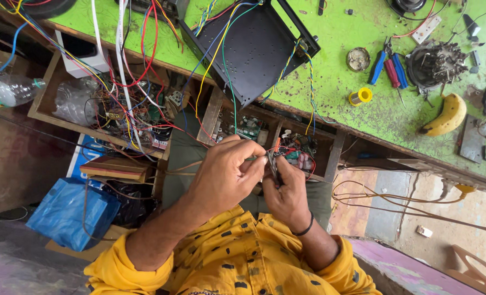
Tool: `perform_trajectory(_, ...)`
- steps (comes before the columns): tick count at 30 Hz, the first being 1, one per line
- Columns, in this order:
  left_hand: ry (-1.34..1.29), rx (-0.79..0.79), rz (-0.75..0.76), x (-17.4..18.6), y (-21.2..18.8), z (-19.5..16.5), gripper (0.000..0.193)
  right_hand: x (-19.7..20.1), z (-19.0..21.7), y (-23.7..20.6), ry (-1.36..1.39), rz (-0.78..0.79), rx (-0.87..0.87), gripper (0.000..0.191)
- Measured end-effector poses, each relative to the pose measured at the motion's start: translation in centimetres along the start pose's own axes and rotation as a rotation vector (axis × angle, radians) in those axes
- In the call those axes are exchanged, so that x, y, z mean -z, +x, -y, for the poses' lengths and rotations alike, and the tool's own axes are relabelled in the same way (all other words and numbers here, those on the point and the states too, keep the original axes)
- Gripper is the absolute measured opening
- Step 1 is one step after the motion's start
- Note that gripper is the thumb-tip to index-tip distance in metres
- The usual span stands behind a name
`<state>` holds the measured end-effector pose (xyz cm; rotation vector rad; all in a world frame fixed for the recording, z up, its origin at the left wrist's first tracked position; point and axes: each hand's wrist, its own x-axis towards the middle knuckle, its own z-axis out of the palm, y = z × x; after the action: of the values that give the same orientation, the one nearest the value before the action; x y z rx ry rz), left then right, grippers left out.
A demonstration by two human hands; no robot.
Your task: The person sits on the floor and uses a soldering iron to attach multiple colored wires to a black perforated metal plate. They repeatedly strip wire ends with pliers, apply solder, and secure the connections to the plate.
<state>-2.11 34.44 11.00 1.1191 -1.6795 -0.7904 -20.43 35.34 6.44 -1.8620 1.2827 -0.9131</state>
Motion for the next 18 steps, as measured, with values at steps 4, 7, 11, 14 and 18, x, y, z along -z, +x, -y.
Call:
perform_trajectory(4,-0.102,0.153,0.057,1.2,0.9,-0.2,0.011,0.1,0.5,0.5,0.389,0.163,-0.075,0.01)
perform_trajectory(7,-0.658,0.406,0.253,2.9,2.0,-0.6,0.012,0.5,0.2,1.0,1.04,0.218,-0.2,0.014)
perform_trajectory(11,-0.161,0.282,0.312,5.9,2.8,-1.8,0.012,3.2,-2.4,2.0,0.959,-0.154,-0.109,0.017)
perform_trajectory(14,-0.081,0.036,0.277,8.2,2.5,-2.2,0.011,7.8,-6.4,4.3,-0.112,-0.64,0.255,0.012)
perform_trajectory(18,-0.486,0.114,-0.022,11.7,1.0,-1.0,0.009,13.8,-13.3,9.1,-0.447,-0.805,0.273,0.009)
